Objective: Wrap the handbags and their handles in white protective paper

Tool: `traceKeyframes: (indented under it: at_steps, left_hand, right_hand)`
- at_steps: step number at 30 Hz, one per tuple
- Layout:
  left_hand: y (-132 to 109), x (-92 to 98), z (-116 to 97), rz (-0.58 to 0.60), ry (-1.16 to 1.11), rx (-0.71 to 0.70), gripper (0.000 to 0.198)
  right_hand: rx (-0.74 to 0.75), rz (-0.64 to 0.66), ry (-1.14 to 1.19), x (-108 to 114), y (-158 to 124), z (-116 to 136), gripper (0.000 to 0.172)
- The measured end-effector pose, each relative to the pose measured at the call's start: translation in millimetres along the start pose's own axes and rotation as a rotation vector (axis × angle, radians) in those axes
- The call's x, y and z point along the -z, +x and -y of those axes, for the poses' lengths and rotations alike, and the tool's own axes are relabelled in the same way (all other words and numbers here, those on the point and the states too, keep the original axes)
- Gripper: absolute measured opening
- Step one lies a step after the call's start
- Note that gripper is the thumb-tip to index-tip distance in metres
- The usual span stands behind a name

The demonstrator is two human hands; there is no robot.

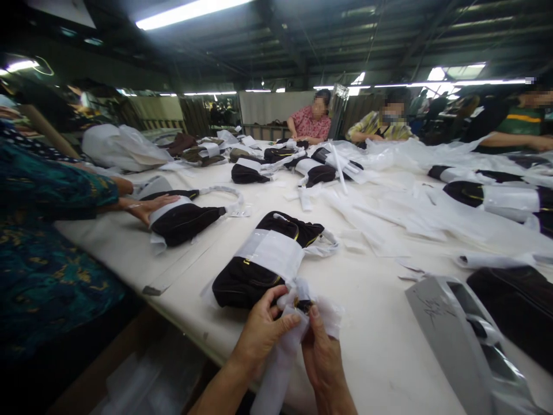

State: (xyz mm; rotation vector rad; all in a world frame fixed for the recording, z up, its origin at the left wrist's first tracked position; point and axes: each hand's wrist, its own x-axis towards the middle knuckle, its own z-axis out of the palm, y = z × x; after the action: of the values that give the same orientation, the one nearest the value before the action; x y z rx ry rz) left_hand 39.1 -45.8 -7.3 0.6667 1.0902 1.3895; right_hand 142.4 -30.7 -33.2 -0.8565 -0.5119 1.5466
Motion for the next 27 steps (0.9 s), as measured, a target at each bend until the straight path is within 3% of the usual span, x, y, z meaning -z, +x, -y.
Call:
traceKeyframes:
  at_steps: [3, 6, 11, 15, 19, 24, 27]
  left_hand:
    - [-1.7, 0.5, 4.0, -0.066, 0.092, -0.009, 0.045]
    - [-9.4, -3.5, 12.4, -0.211, 0.184, -0.163, 0.044]
    - [-16.0, -12.0, 22.4, -0.354, 0.157, -0.28, 0.061]
    - [-11.7, -12.1, 20.0, -0.366, 0.076, -0.243, 0.075]
    - [-9.8, -8.0, 13.4, -0.323, 0.091, -0.206, 0.063]
    - [-6.1, -5.6, 11.7, -0.162, 0.057, -0.156, 0.043]
    - [-1.7, -4.1, 12.0, -0.127, 0.093, -0.144, 0.038]
  right_hand:
    - [0.023, -0.011, -0.017, 1.9, -0.1, -1.9, 0.035]
    - [0.009, -0.007, 0.005, 3.1, -1.1, -0.1, 0.032]
    - [-0.088, 0.116, -0.003, 2.0, -1.4, 5.0, 0.034]
    - [-0.088, 0.077, 0.026, 2.9, 0.4, -0.2, 0.033]
    - [-0.096, 0.042, 0.071, 1.0, 0.8, -7.4, 0.03]
    - [-0.032, 0.038, 0.024, -5.0, 0.9, -6.2, 0.036]
    - [0.009, 0.018, -0.028, 1.3, -0.6, -7.7, 0.038]
